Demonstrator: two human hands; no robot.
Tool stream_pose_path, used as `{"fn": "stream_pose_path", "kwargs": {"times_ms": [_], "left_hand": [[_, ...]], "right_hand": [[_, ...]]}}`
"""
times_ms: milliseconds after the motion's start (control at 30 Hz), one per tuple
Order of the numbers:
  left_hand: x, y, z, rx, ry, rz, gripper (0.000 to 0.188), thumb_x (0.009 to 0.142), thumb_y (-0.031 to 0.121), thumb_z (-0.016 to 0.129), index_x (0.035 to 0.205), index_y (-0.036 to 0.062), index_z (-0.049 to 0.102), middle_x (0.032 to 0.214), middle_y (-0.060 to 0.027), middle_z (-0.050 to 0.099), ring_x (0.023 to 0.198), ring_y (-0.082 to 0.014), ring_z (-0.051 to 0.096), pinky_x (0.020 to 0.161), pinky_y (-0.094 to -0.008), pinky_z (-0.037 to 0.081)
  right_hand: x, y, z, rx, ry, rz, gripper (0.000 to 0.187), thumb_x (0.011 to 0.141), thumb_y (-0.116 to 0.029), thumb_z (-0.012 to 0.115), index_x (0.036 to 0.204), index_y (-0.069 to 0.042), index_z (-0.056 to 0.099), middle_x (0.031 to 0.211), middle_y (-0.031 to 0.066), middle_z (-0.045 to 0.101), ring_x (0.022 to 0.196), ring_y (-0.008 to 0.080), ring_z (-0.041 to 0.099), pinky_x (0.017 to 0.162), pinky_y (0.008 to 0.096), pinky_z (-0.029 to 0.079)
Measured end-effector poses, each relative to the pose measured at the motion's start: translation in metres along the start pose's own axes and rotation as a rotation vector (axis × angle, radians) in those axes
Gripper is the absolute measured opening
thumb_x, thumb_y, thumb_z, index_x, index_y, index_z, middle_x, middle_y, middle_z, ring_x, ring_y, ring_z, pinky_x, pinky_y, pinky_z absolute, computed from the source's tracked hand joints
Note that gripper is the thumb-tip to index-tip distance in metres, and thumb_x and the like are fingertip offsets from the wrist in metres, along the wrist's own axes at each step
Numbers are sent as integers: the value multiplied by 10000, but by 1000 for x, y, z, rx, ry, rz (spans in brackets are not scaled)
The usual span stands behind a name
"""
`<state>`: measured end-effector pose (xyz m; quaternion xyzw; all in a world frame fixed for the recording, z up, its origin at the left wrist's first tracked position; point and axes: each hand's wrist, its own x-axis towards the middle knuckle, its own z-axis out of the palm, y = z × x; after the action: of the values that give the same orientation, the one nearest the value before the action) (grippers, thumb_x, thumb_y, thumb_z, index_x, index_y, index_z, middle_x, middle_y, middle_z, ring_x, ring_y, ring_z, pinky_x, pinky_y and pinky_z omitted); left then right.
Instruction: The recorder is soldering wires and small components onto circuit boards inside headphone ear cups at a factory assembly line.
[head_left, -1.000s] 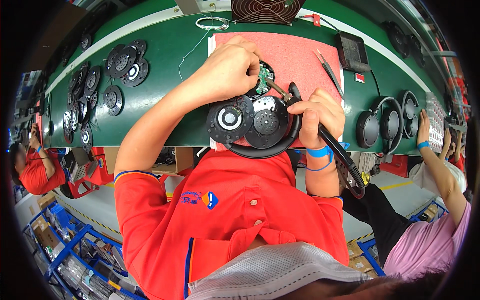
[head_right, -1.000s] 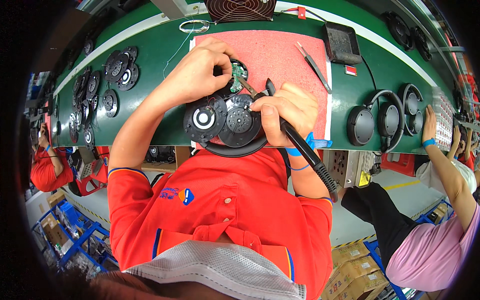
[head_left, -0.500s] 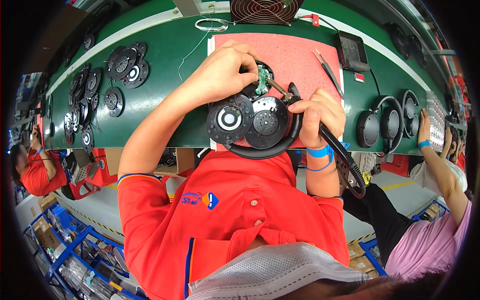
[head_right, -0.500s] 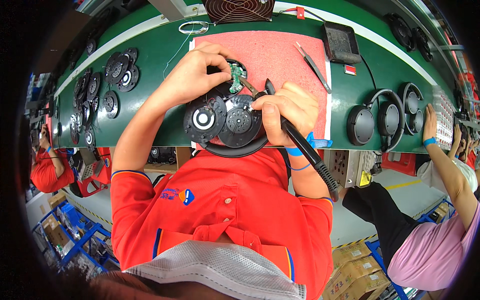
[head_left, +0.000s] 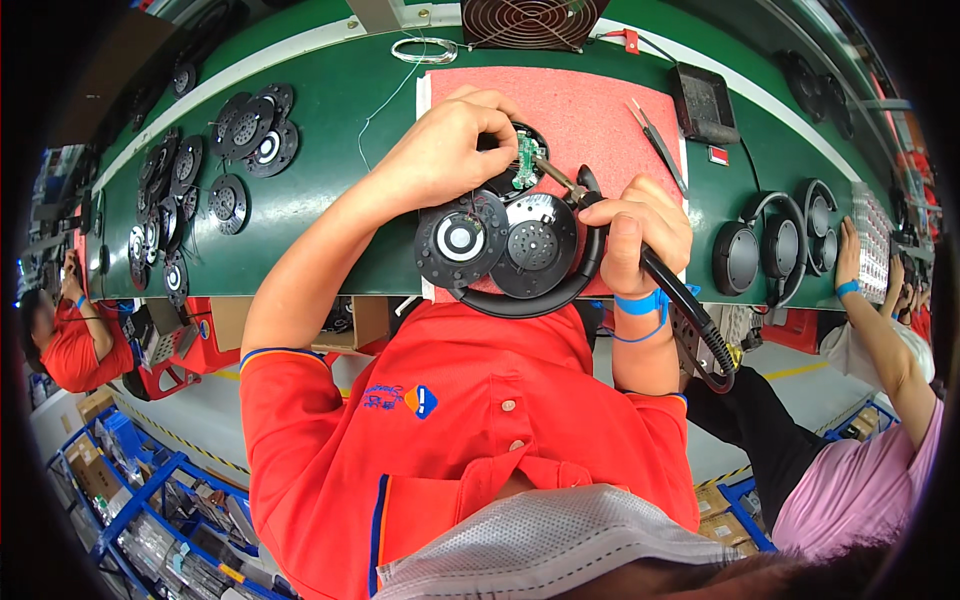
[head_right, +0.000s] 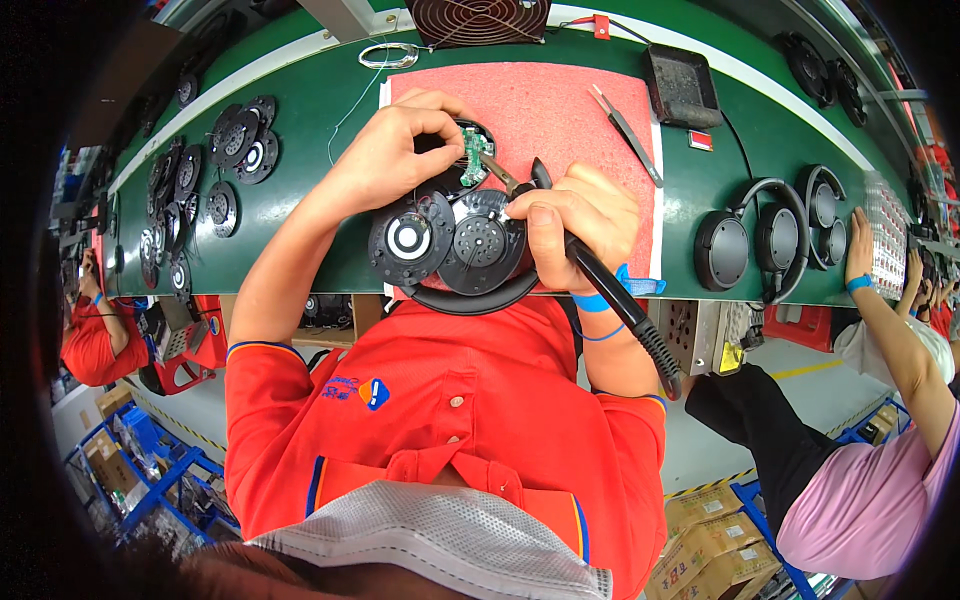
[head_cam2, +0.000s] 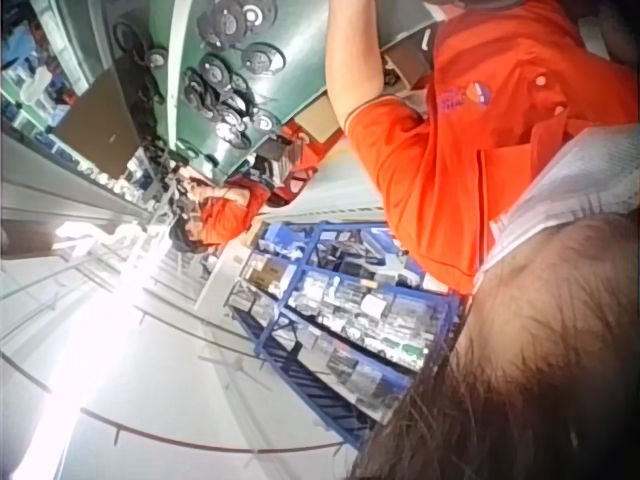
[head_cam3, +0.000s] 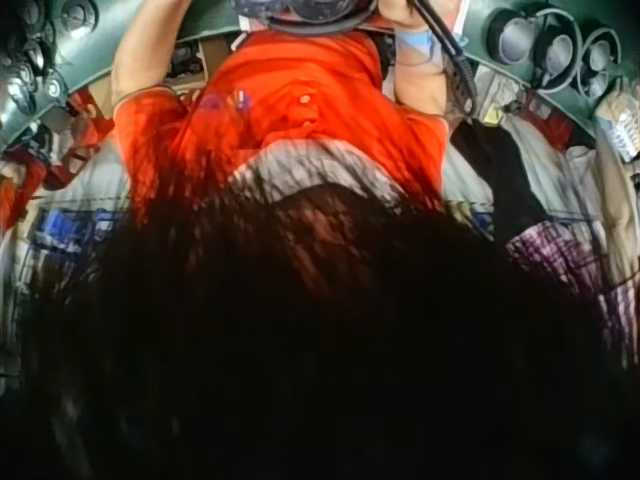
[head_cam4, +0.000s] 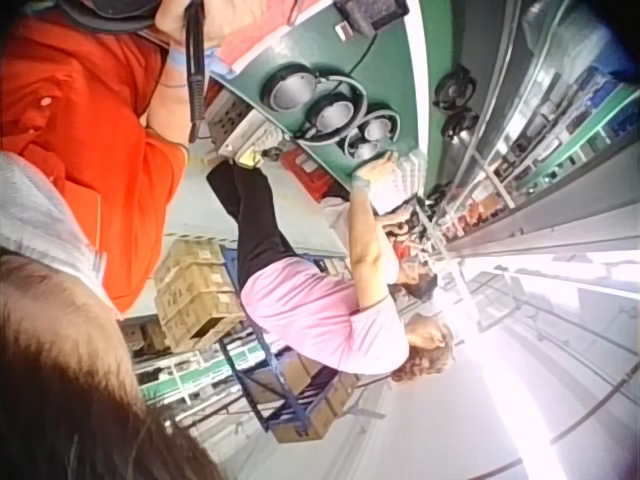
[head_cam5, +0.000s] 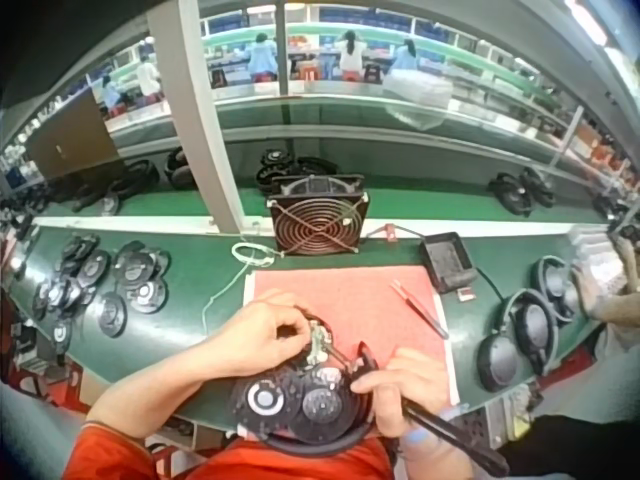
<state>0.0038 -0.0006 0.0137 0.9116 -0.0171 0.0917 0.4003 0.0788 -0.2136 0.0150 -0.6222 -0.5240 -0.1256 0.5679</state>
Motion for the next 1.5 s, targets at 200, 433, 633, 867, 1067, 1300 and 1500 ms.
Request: {"fn": "stream_pose_path", "kwargs": {"times_ms": [200, 433, 633, 867, 1067, 1300, 1500], "left_hand": [[6, 2, -6, 80, -57, 116, 92, 738, 77, 621, 733, -10, 651, 1006, -109, 637, 1009, -291, 545, 874, -369, 450], [9, 6, -8, 173, -63, 194, 90, 729, 69, 615, 692, -8, 642, 962, -100, 633, 988, -286, 547, 861, -383, 450], [10, 6, -8, 188, -68, 205, 87, 725, 72, 617, 687, -3, 642, 956, -95, 634, 997, -286, 546, 857, -394, 448], [10, 4, -8, 206, -66, 231, 64, 713, 71, 628, 676, 19, 629, 946, -86, 631, 1001, -281, 543, 846, -393, 445], [10, 5, -9, 215, -74, 251, 58, 709, 71, 635, 686, 18, 629, 943, -82, 627, 999, -280, 537, 855, -395, 437], [10, 3, -8, 238, -69, 256, 62, 713, 76, 631, 688, 20, 631, 951, -78, 626, 1004, -277, 533, 858, -397, 434], [10, 4, -7, 265, -67, 260, 65, 721, 78, 622, 696, 22, 641, 955, -73, 627, 996, -270, 533, 855, -396, 433]], "right_hand": [[2, -5, 2, -19, -58, 30, 293, 887, -130, 502, 657, 0, 630, 549, 67, 553, 473, 177, 446, 466, 306, 334], [3, -6, 1, -26, -99, 52, 281, 888, -138, 508, 678, -3, 636, 566, 70, 566, 487, 187, 463, 480, 312, 359], [2, -5, 2, -22, -107, 49, 279, 893, -146, 510, 684, -11, 636, 584, 75, 591, 489, 190, 471, 483, 313, 367], [2, -4, 3, -21, -101, 30, 278, 895, -149, 515, 688, -9, 636, 590, 73, 595, 486, 189, 465, 477, 315, 362], [3, -5, 2, -30, -114, 33, 273, 895, -147, 517, 692, -9, 636, 583, 74, 587, 484, 189, 464, 478, 313, 362], [3, -4, 4, -30, -108, 12, 279, 897, -147, 514, 687, -7, 633, 569, 72, 571, 473, 188, 456, 475, 315, 356], [1, -3, 2, -29, -52, 22, 289, 896, -139, 503, 674, -3, 628, 552, 66, 553, 468, 185, 445, 464, 309, 340]]}}
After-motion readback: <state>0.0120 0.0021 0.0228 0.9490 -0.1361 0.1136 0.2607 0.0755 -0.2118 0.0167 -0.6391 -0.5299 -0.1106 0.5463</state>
